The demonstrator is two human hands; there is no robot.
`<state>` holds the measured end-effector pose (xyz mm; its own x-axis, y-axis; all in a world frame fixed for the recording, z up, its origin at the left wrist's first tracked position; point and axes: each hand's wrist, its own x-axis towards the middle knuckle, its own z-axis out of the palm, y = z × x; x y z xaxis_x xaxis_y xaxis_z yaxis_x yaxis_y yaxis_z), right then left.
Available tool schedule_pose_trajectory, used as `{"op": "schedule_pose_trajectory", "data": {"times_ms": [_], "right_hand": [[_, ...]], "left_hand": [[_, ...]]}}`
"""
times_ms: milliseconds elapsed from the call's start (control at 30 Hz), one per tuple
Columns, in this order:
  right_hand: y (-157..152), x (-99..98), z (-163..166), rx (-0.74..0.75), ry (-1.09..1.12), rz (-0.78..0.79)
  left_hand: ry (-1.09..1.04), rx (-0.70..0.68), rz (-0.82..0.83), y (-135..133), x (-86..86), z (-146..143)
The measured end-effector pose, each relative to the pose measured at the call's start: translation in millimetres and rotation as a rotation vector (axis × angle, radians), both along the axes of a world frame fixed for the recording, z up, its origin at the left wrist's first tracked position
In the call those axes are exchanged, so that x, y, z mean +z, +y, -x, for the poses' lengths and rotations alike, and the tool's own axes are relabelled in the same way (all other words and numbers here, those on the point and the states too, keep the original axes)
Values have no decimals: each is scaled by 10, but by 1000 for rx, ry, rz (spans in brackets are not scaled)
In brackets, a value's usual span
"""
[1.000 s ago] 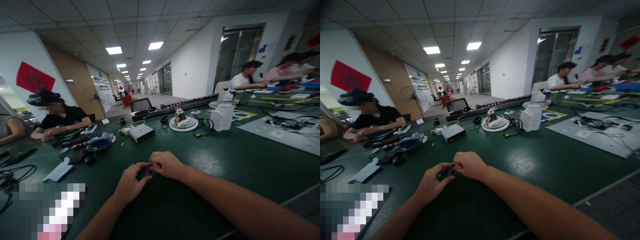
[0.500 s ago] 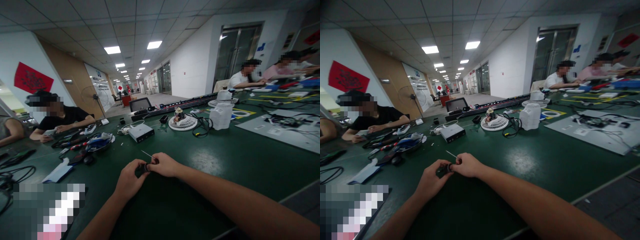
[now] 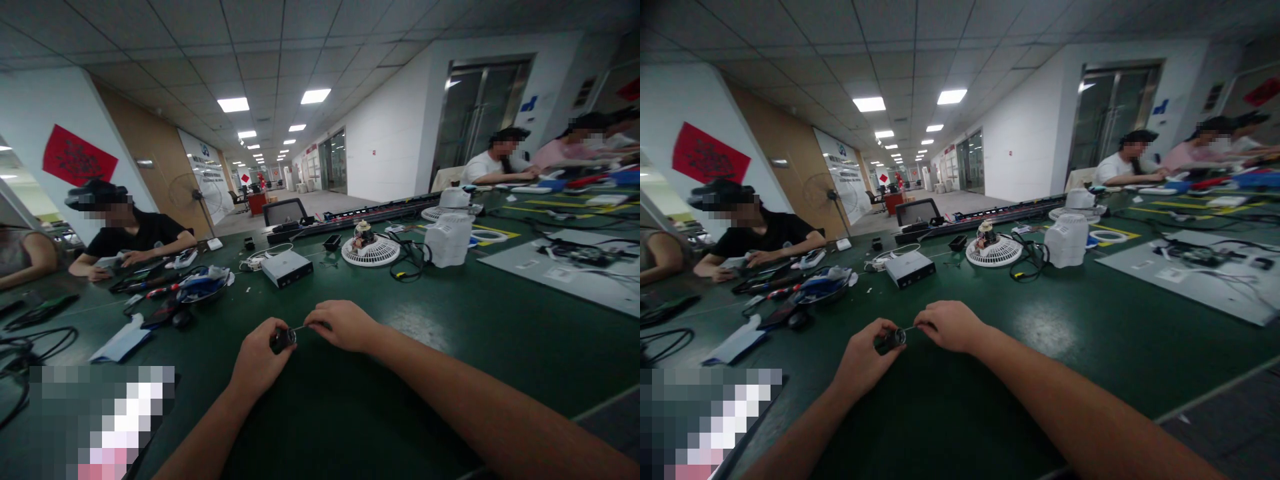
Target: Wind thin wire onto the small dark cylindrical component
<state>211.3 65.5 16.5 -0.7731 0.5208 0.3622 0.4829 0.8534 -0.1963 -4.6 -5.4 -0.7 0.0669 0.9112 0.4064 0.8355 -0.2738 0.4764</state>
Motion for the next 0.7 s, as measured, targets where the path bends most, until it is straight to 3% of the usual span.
{"op": "schedule_pose_trajectory", "data": {"times_ms": [267, 433, 600, 700], "right_hand": [[-51, 5, 1, 29, -13, 13], [-57, 5, 23, -84, -17, 11], [-54, -3, 28, -24, 2, 68], [-43, -9, 17, -71, 17, 62]], "left_hand": [[26, -27, 5, -3, -42, 17], [27, -46, 18, 10, -55, 24], [13, -41, 16, -3, -41, 16], [25, -52, 24, -10, -29, 11]]}}
